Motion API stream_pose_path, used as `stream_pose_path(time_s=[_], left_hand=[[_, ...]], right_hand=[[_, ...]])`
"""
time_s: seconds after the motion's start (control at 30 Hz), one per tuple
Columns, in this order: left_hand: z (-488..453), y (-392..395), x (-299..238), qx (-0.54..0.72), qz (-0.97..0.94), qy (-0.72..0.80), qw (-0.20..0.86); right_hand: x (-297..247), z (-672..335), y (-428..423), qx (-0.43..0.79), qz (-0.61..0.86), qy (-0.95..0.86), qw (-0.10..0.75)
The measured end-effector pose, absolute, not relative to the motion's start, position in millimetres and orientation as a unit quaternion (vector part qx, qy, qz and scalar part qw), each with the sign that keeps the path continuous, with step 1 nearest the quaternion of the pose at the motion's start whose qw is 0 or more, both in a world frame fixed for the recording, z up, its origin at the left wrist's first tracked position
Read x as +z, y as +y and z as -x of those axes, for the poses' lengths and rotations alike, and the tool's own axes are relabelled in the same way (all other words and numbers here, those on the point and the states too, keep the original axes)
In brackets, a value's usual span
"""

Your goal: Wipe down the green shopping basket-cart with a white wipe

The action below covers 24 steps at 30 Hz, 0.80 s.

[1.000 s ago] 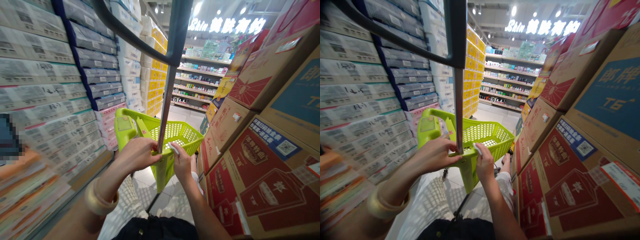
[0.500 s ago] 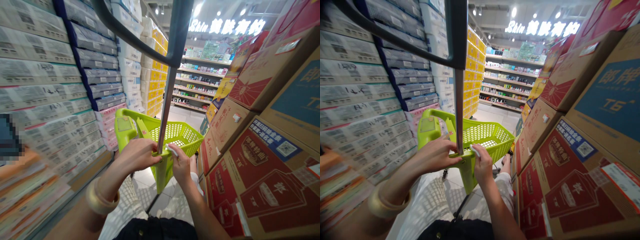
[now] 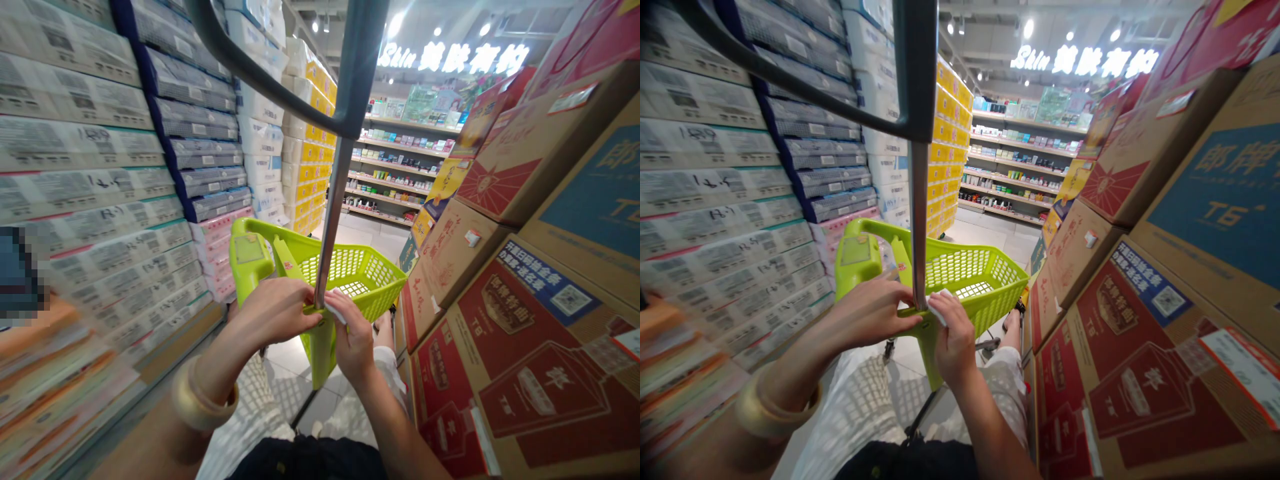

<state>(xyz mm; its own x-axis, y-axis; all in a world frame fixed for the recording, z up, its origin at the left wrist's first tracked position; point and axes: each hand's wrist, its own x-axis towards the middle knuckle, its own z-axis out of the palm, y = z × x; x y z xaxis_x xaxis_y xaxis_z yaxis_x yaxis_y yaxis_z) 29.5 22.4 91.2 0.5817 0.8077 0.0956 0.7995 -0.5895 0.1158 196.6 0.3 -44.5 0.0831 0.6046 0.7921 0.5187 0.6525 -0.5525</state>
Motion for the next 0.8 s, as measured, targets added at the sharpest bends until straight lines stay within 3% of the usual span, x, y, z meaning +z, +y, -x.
stream_pose_path(time_s=[0.1, 0.3, 0.5, 0.7, 0.8], left_hand=[[-29, 22, 91, 0.074, -0.891, 0.446, 0.028], [-27, 25, 89, 0.072, -0.891, 0.448, 0.031], [-20, 28, 89, 0.069, -0.9, 0.429, 0.039], [-11, 29, 92, 0.068, -0.905, 0.417, 0.049], [-6, 30, 90, 0.09, -0.906, 0.409, 0.066]], right_hand=[[-46, -197, -1, 0.027, 0.39, -0.694, 0.605], [-57, -215, 13, 0.003, 0.483, -0.619, 0.619], [-50, -200, 3, 0.024, 0.407, -0.692, 0.596], [-58, -215, 14, 0.01, 0.496, -0.619, 0.61], [-48, -199, 6, 0.032, 0.454, -0.66, 0.597]])
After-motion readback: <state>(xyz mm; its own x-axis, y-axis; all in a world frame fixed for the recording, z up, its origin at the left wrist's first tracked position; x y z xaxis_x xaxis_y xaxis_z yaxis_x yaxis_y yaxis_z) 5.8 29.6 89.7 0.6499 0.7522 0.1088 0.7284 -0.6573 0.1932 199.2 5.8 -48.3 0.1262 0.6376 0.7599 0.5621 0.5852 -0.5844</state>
